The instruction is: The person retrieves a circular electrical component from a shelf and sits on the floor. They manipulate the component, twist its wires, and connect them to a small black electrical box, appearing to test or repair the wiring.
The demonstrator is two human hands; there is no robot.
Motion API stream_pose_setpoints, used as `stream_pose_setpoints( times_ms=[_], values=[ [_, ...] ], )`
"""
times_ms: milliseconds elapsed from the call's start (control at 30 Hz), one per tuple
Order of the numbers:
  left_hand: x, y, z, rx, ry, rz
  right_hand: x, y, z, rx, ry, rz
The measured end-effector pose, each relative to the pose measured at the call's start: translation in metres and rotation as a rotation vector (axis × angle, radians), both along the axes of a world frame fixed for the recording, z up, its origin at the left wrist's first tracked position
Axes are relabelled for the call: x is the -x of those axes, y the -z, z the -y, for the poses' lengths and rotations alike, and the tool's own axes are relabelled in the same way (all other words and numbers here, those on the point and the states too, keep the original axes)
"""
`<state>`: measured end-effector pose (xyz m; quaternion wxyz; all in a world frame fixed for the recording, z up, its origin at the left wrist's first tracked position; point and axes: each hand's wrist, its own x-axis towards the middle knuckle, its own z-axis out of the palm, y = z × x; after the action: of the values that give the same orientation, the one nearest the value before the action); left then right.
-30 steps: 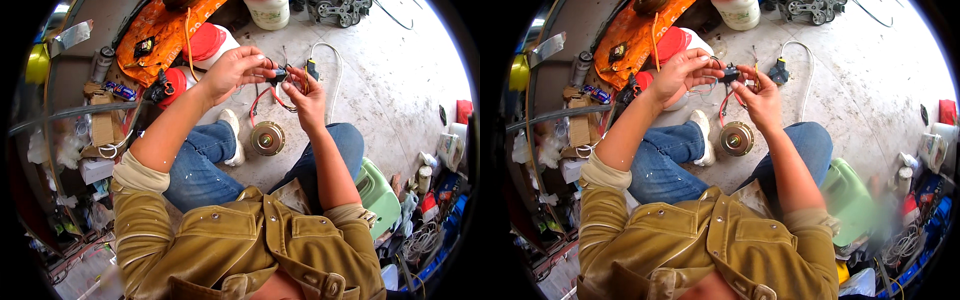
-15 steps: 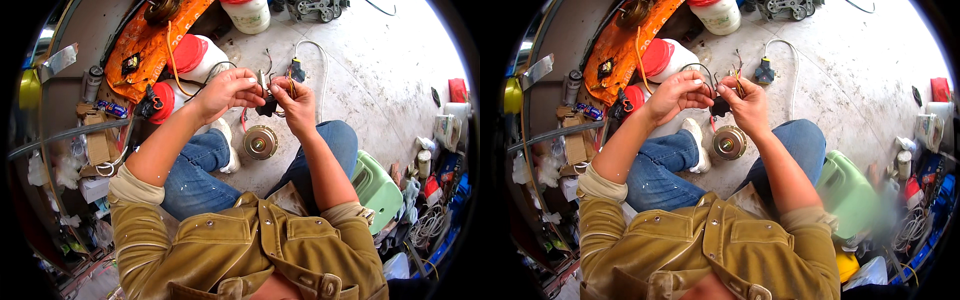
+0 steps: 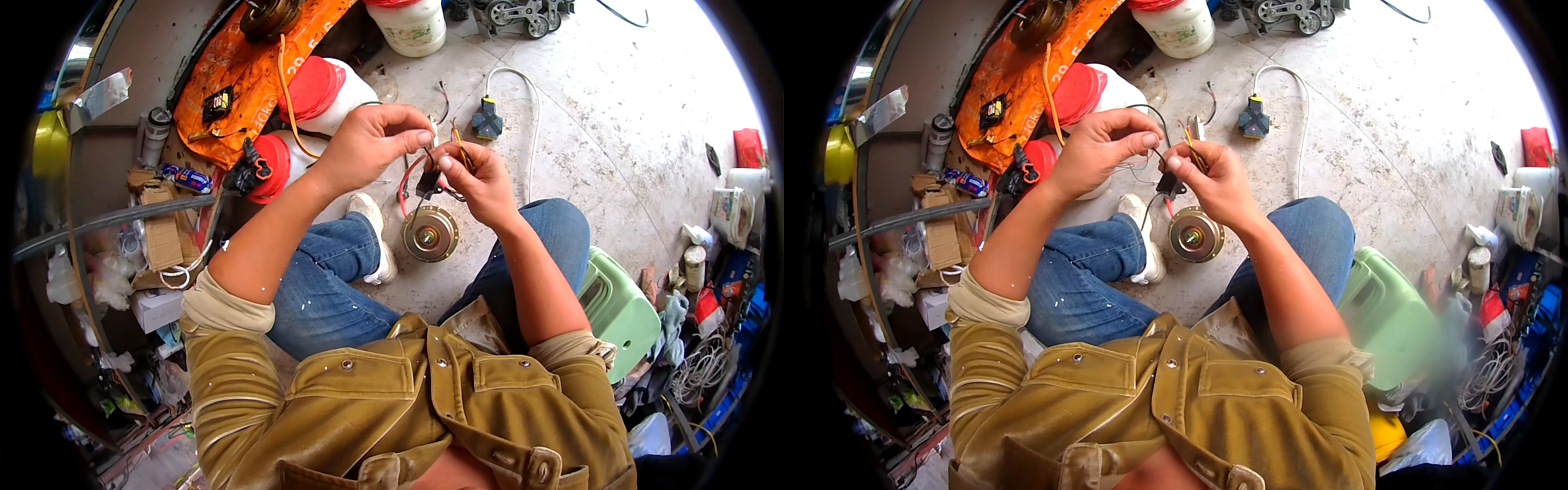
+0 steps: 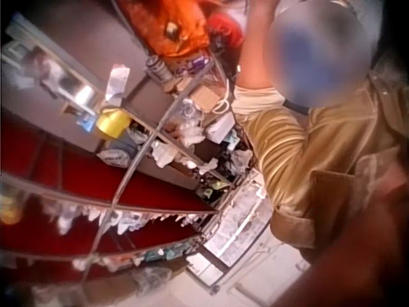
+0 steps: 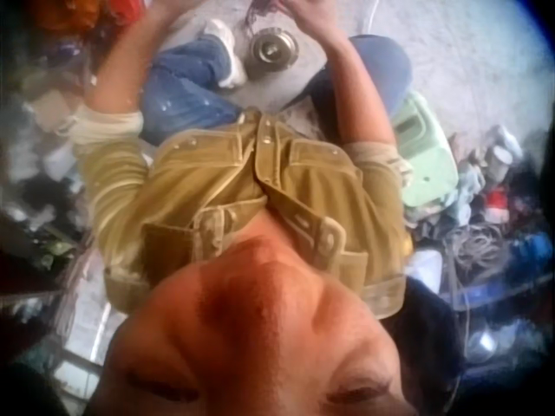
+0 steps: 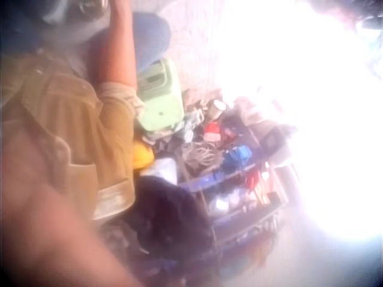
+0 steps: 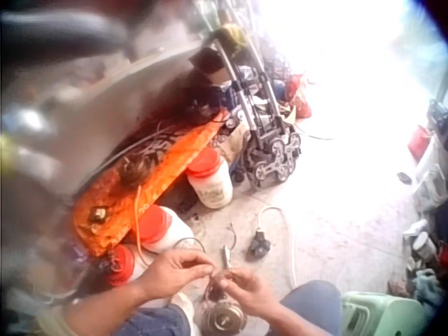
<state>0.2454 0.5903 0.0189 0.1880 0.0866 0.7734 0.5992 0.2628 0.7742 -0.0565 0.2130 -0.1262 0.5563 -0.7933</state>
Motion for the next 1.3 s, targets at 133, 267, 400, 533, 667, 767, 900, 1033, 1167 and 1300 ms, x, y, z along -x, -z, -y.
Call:
stream_pose_setpoints(
  times_ms=[133,267,400,533,667,767,900,1033,1167,1300],
  values=[
    [0.003,0.002,0.001,-0.011,-0.047,0.041,0.004,-0.002,-0.007,-0.019,-0.131,0.044],
    [0.004,-0.004,-0.002,-0.056,-0.012,0.161,0.002,-0.004,0.0,-0.034,-0.108,-0.11],
    [0.005,0.006,0.0,-0.179,0.091,0.247,0.003,-0.007,0.001,-0.109,-0.161,-0.133],
    [0.008,0.009,0.008,-0.057,-0.021,0.15,0.007,0.007,-0.001,-0.055,0.088,-0.038],
    [0.009,0.008,0.011,-0.036,-0.102,0.21,0.024,0.023,-0.015,-0.313,0.498,-0.134],
    [0.006,0.005,0.012,-0.05,-0.109,0.228,0.026,-0.009,-0.024,-0.871,0.862,-0.691],
    [0.004,0.002,0.006,-0.094,-0.076,0.245,0.006,-0.049,-0.023,-0.492,0.571,-0.811],
    [0.0,0.004,0.002,-0.112,-0.023,0.15,-0.003,-0.02,0.005,-0.205,0.035,-0.155],
    [-0.005,0.002,-0.009,-0.049,-0.079,0.023,0.0,-0.013,0.004,-0.013,0.018,0.073],
    [-0.008,0.003,-0.01,-0.126,-0.149,0.021,0.001,-0.02,0.003,-0.014,0.042,0.025]
  ],
)
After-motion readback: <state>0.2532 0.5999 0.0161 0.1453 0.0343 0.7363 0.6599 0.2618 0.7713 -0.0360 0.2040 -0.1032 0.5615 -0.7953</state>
